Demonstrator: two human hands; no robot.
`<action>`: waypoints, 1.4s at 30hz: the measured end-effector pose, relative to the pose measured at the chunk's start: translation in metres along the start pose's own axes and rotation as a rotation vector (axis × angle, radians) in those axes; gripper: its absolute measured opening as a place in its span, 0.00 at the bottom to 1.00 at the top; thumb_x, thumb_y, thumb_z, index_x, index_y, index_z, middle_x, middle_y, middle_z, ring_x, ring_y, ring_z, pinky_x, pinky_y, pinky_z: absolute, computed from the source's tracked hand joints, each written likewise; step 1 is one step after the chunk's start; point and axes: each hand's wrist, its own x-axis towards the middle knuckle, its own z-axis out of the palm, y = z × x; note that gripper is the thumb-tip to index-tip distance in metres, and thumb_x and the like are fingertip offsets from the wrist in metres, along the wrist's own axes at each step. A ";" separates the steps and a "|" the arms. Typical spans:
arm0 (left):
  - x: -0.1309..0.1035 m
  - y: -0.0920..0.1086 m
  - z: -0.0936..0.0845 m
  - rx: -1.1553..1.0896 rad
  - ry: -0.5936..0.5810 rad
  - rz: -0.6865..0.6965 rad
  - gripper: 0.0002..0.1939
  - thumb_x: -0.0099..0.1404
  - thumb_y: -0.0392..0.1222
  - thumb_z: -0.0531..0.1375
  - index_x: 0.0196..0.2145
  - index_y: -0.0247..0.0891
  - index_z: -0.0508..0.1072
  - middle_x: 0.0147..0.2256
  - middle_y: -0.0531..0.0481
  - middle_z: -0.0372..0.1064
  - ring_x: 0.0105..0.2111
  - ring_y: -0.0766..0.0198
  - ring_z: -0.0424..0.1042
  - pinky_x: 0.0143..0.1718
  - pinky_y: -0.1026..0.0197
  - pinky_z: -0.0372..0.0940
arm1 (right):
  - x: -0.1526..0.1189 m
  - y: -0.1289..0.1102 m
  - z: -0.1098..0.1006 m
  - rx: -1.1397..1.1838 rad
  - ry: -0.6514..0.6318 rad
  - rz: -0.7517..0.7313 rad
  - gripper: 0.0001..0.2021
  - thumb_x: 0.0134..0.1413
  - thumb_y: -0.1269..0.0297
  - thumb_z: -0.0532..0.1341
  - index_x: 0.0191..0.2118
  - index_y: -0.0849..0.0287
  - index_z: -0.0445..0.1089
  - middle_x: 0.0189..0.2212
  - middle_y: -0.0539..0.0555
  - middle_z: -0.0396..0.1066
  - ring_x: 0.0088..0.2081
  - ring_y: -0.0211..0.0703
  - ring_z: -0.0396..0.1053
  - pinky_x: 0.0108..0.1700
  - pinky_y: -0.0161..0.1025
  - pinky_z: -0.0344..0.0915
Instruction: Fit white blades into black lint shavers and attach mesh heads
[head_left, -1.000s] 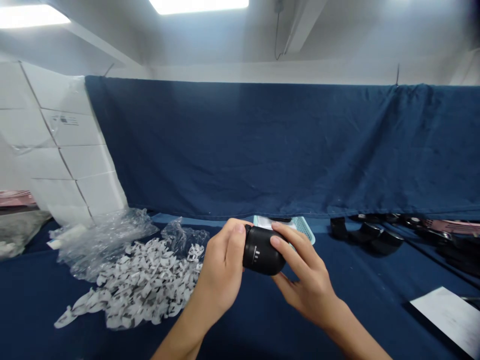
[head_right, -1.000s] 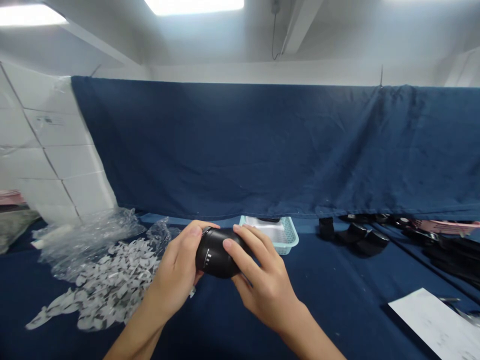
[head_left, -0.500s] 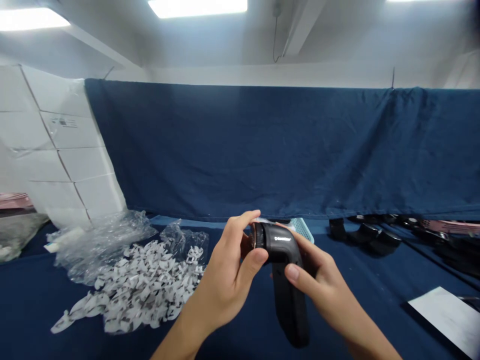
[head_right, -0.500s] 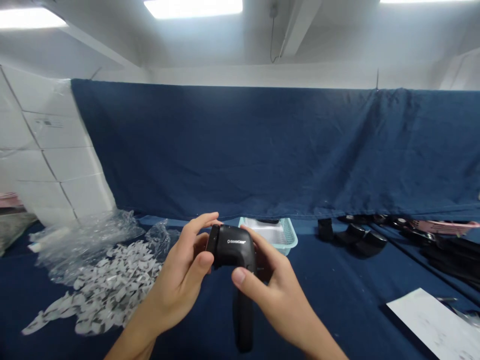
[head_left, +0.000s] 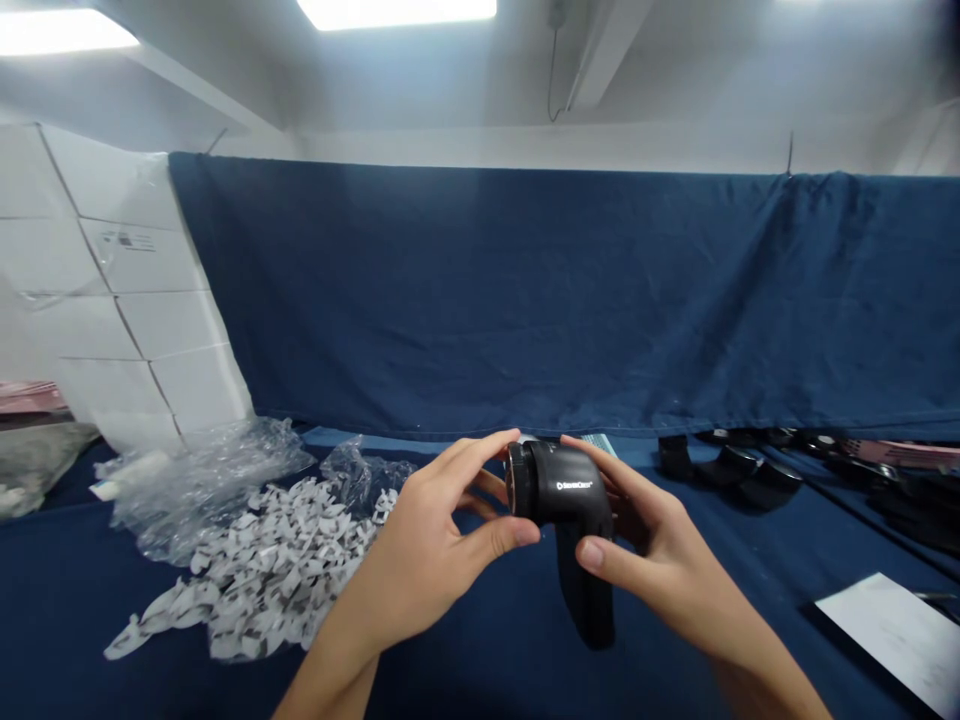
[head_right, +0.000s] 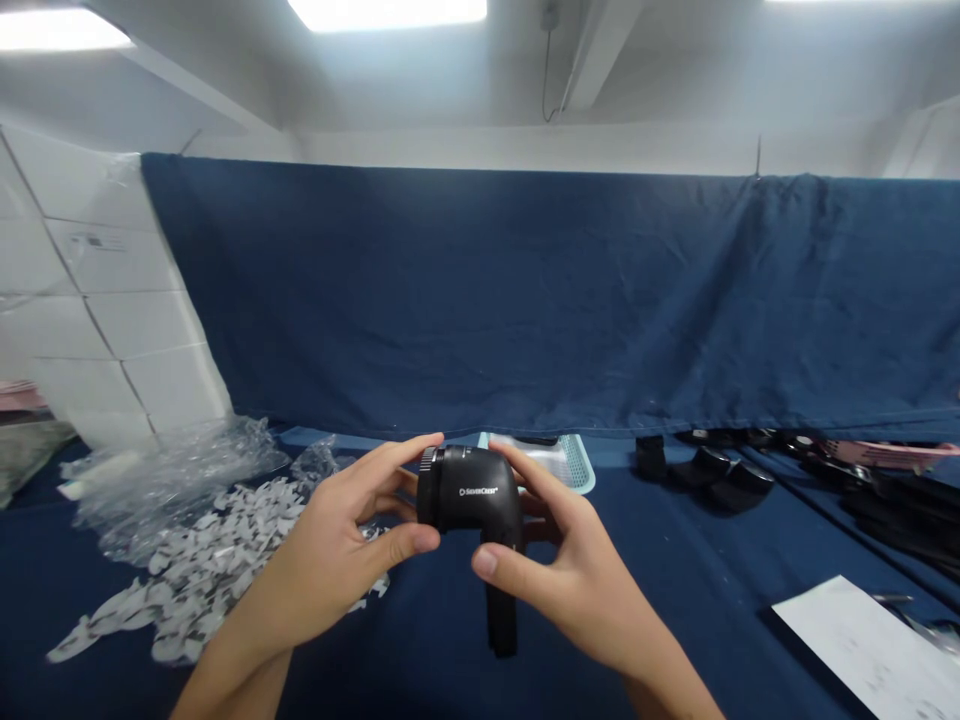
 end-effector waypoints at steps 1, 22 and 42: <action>0.000 0.000 0.000 0.005 0.004 -0.007 0.28 0.61 0.46 0.65 0.58 0.51 0.64 0.51 0.48 0.66 0.43 0.60 0.72 0.41 0.59 0.73 | 0.000 0.000 0.000 -0.009 0.001 -0.013 0.35 0.52 0.58 0.68 0.64 0.47 0.55 0.55 0.56 0.67 0.51 0.52 0.70 0.52 0.50 0.70; 0.003 -0.001 -0.001 -0.275 -0.133 -0.145 0.19 0.68 0.50 0.56 0.48 0.33 0.73 0.28 0.48 0.71 0.27 0.63 0.72 0.30 0.62 0.68 | 0.008 0.021 -0.004 -0.531 0.071 -0.545 0.33 0.56 0.67 0.65 0.64 0.44 0.54 0.61 0.55 0.60 0.60 0.53 0.61 0.60 0.55 0.62; 0.003 -0.004 0.011 0.039 0.046 0.061 0.30 0.55 0.37 0.69 0.55 0.48 0.68 0.50 0.50 0.70 0.44 0.59 0.72 0.49 0.54 0.70 | 0.004 0.005 -0.006 -0.283 0.021 -0.103 0.28 0.59 0.56 0.61 0.63 0.51 0.57 0.55 0.57 0.67 0.56 0.57 0.65 0.58 0.57 0.62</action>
